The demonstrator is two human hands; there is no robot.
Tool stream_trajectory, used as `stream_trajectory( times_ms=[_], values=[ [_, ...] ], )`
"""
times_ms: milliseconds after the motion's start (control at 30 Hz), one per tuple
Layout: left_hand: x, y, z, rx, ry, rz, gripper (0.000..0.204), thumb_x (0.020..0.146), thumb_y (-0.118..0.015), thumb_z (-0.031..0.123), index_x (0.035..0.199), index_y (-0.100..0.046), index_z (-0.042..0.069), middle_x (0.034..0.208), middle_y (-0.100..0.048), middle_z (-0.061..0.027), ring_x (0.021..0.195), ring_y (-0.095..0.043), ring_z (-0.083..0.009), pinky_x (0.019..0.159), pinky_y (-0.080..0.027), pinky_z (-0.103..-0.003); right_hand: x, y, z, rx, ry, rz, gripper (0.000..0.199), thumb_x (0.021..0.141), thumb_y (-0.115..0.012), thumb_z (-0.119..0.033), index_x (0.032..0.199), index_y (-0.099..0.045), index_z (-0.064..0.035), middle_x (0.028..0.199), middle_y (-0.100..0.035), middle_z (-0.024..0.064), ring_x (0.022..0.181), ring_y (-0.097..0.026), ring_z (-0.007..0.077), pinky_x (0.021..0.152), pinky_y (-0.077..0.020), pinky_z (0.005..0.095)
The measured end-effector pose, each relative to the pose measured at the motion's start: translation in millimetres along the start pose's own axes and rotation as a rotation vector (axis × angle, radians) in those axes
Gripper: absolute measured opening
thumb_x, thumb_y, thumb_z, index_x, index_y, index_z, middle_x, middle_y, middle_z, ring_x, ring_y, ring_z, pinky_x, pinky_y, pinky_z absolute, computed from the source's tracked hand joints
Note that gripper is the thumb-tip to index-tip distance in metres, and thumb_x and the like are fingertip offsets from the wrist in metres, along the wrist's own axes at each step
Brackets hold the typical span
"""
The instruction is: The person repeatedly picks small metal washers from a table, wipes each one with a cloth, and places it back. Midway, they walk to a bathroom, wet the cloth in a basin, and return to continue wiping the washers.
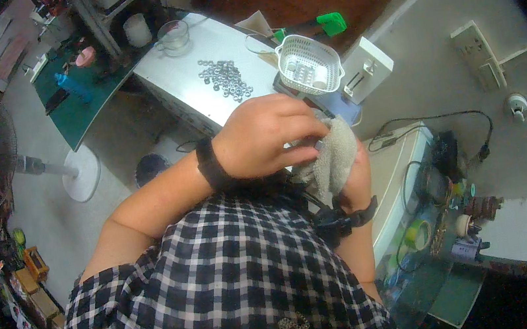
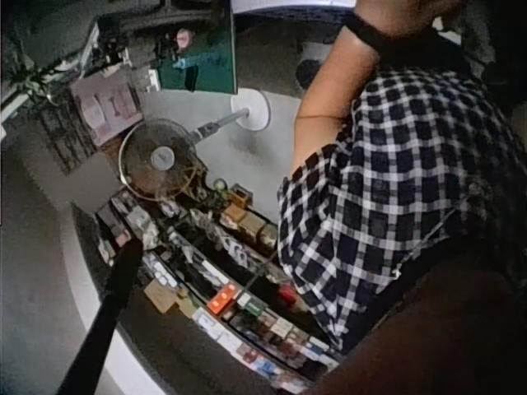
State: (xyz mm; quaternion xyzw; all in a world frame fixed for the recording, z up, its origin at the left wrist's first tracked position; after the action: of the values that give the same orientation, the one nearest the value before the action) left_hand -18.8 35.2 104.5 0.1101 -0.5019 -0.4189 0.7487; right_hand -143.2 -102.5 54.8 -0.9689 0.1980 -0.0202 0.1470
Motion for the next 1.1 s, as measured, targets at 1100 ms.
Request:
stream_trajectory(
  times_ms=[1100],
  values=[
    [5.5,-142.7,-121.8,-0.064,0.536,-0.301,0.036,0.084,-0.068,0.027,0.117,-0.065,0.012,0.096,-0.069,-0.0103,0.082,-0.066,-0.0253,0.074,-0.051,-0.036,-54.6,94.1,22.8,0.789,0.027,0.133,0.034,0.099,-0.045,-0.023,0.125,-0.052,-0.0039,0.107,-0.062,0.0140,0.089,-0.064,0.0284,0.075,-0.0555,0.0407]
  ],
)
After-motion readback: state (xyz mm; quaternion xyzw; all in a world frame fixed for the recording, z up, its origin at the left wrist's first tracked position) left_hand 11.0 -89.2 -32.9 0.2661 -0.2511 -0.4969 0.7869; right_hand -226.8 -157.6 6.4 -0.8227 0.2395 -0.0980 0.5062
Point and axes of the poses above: each hand's wrist, its own x-axis towards the middle knuckle, its own y-axis out of the back of the hand, z = x × y, the point moved 3 cm from there along x, towards the middle knuckle
